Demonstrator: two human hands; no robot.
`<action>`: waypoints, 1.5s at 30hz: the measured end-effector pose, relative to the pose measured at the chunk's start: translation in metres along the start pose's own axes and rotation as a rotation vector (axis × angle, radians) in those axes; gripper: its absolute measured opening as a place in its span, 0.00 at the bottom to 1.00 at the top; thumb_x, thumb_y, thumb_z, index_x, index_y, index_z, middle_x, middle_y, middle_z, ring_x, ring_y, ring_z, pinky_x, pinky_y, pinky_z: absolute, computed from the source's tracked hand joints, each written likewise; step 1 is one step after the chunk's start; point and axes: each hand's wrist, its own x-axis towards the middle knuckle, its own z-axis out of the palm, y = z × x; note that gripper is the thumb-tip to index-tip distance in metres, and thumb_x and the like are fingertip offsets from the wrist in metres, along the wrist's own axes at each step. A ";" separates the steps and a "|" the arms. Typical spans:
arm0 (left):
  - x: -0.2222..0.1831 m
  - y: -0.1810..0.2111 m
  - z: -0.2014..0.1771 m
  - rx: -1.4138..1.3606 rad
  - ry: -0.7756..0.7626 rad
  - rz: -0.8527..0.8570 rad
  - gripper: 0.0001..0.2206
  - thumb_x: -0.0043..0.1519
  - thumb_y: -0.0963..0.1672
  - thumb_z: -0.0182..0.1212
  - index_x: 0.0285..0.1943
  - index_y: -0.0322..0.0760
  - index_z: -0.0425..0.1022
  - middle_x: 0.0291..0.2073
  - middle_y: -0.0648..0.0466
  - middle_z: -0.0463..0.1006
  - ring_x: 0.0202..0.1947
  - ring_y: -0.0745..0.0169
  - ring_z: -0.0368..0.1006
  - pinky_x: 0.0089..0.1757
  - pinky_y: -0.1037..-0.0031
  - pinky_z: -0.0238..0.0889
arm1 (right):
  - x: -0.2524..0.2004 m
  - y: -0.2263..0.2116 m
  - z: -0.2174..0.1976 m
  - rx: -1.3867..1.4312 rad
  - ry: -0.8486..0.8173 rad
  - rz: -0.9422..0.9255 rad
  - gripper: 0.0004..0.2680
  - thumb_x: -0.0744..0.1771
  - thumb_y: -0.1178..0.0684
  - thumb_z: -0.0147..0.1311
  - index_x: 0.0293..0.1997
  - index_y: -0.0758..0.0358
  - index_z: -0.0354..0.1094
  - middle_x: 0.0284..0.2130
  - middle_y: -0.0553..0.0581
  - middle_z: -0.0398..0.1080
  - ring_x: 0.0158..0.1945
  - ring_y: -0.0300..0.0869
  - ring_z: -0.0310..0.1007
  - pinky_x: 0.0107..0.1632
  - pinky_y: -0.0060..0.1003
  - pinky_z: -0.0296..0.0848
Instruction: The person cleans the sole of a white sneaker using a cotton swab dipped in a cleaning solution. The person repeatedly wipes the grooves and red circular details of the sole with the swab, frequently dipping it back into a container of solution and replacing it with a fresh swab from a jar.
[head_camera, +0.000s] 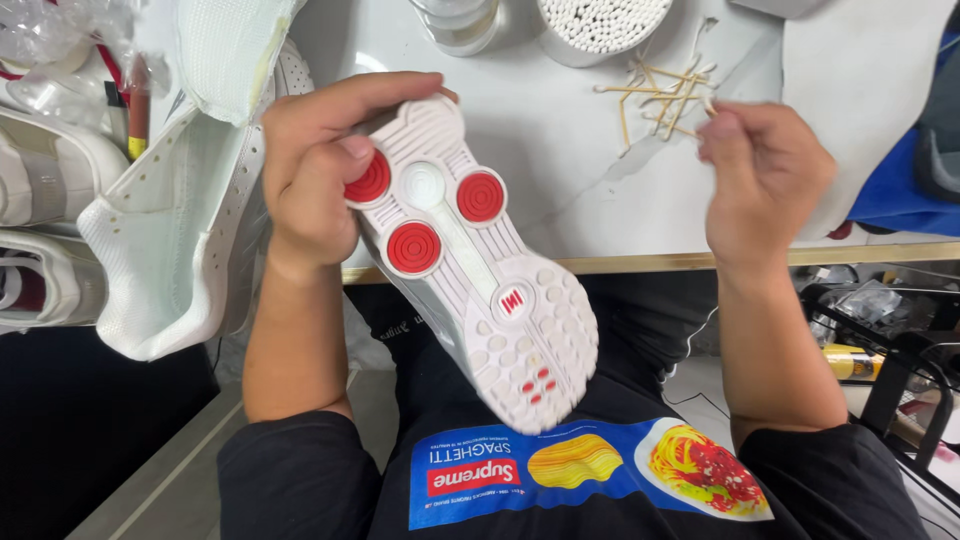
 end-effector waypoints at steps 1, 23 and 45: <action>-0.002 0.003 -0.001 0.091 0.023 0.027 0.27 0.57 0.45 0.43 0.58 0.17 0.73 0.49 0.35 0.81 0.48 0.47 0.81 0.53 0.69 0.74 | 0.005 0.000 -0.002 -0.157 -0.061 -0.118 0.07 0.74 0.62 0.54 0.54 0.80 0.70 0.42 0.66 0.74 0.43 0.43 0.73 0.48 0.34 0.71; 0.016 -0.002 0.013 0.137 -0.146 0.357 0.27 0.68 0.52 0.44 0.58 0.22 0.75 0.52 0.36 0.81 0.54 0.40 0.81 0.55 0.63 0.73 | -0.049 -0.011 0.054 0.554 -0.325 0.200 0.08 0.73 0.58 0.51 0.54 0.74 0.67 0.52 0.68 0.71 0.54 0.48 0.72 0.63 0.45 0.70; -0.013 0.001 0.019 -0.104 -0.073 0.073 0.51 0.60 0.71 0.26 0.83 0.37 0.45 0.78 0.43 0.53 0.78 0.52 0.47 0.75 0.60 0.37 | -0.059 -0.002 0.051 0.596 -0.678 0.139 0.23 0.68 0.59 0.58 0.73 0.64 0.58 0.78 0.67 0.46 0.82 0.55 0.46 0.80 0.53 0.49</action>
